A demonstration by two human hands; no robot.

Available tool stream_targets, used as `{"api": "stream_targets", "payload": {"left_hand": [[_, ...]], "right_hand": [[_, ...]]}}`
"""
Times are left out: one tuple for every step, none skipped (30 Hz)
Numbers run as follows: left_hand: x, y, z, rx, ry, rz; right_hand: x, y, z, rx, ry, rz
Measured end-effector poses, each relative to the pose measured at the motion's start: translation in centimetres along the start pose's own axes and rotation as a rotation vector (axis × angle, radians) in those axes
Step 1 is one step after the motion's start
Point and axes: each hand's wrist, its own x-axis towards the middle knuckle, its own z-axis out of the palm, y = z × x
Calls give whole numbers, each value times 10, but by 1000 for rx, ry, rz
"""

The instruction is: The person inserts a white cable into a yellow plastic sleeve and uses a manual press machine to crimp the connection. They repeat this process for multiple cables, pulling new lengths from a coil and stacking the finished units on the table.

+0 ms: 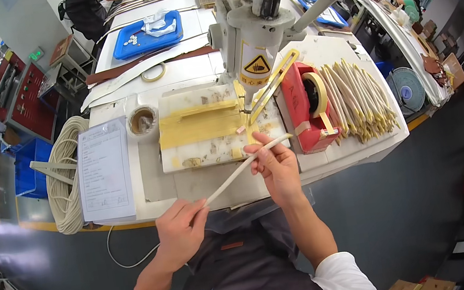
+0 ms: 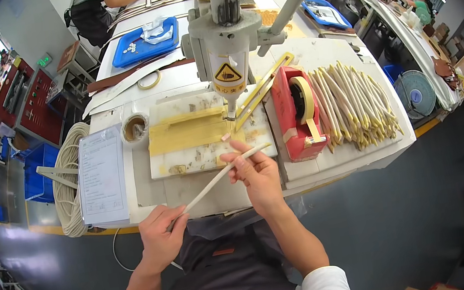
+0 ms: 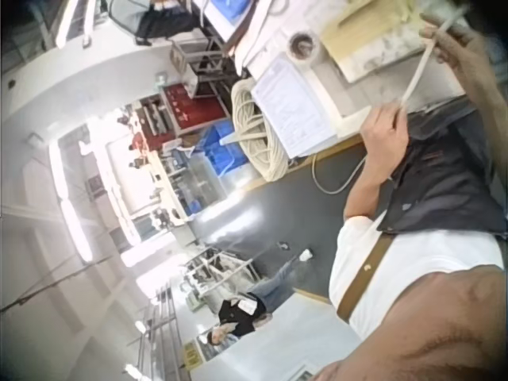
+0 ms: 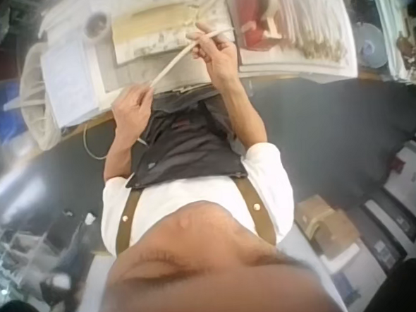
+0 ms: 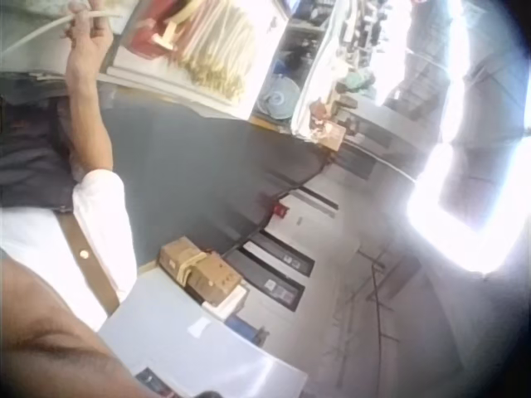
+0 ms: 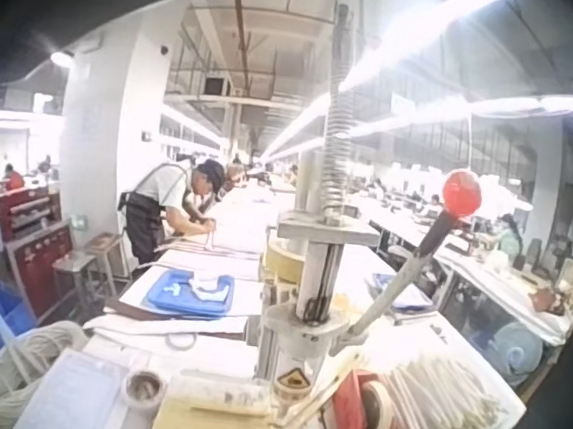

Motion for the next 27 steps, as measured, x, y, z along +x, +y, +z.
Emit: {"api": "stream_targets", "payload": {"left_hand": [[3,-2,5,-4,30,22],[6,-5,5,-164,-66,-154],[8,-7,5,-327,-166,-327],[11,-11,5,-489,-267,-500],[13,-15,5,-558,-330,-536],[14,-20,5,-628,-392,-579],[15,-23,6,-697,-454,-621],[18,-26,8,-686,-448,-624],[19,-29,9,-672,-441,-633],[20,-30,10,-658,-434,-641],[18,-31,10,-647,-428,-615],[16,-32,10,-636,-425,-586],[14,-33,10,-624,-422,-557],[13,-33,10,-659,-444,-569],[12,-33,10,-694,-469,-582],[12,-33,10,-730,-494,-595],[13,-31,11,-713,-521,-589],[16,-25,12,-691,-545,-584],[17,-22,12,-669,-568,-579],[15,-24,12,-606,-526,-499],[14,-27,12,-539,-483,-417],[13,-28,11,-470,-440,-336],[13,-30,5,-341,-354,-266],[13,-31,-3,-214,-271,-194],[14,-30,-11,-88,-189,-122],[17,-27,-20,-8,-133,-130],[20,-29,-26,75,-97,-107]], "right_hand": [[6,-3,0,-21,39,-31],[13,-5,-3,-14,34,-46],[18,-7,-9,-19,22,-45],[23,-10,-16,-23,9,-43],[28,-12,-21,-28,-4,-41],[31,-12,-21,-18,6,-38],[33,-14,-21,-14,11,-38],[35,-17,-20,-9,16,-38],[36,-18,-18,-1,21,-33],[35,-17,-18,-24,42,-22],[31,-16,-19,-47,63,-13],[27,-15,-21,-69,85,-6],[22,-14,-23,-60,67,-24],[18,-13,-24,-51,49,-43],[13,-12,-27,-42,34,-62],[9,-11,-29,-52,-14,-64],[5,-9,-29,-68,-29,-35],[2,-6,-27,-78,-48,-6],[-1,-5,-24,-89,-68,23],[-1,-7,-19,-97,-64,41],[-2,-7,-17,-133,-14,24],[-2,-6,-15,-170,37,9],[-3,-4,-14,-206,88,-6],[-3,-2,-18,-214,56,4],[-2,-1,-27,-223,25,15],[-2,0,-32,-231,-5,26],[-1,-1,-31,-307,-12,27]]}}
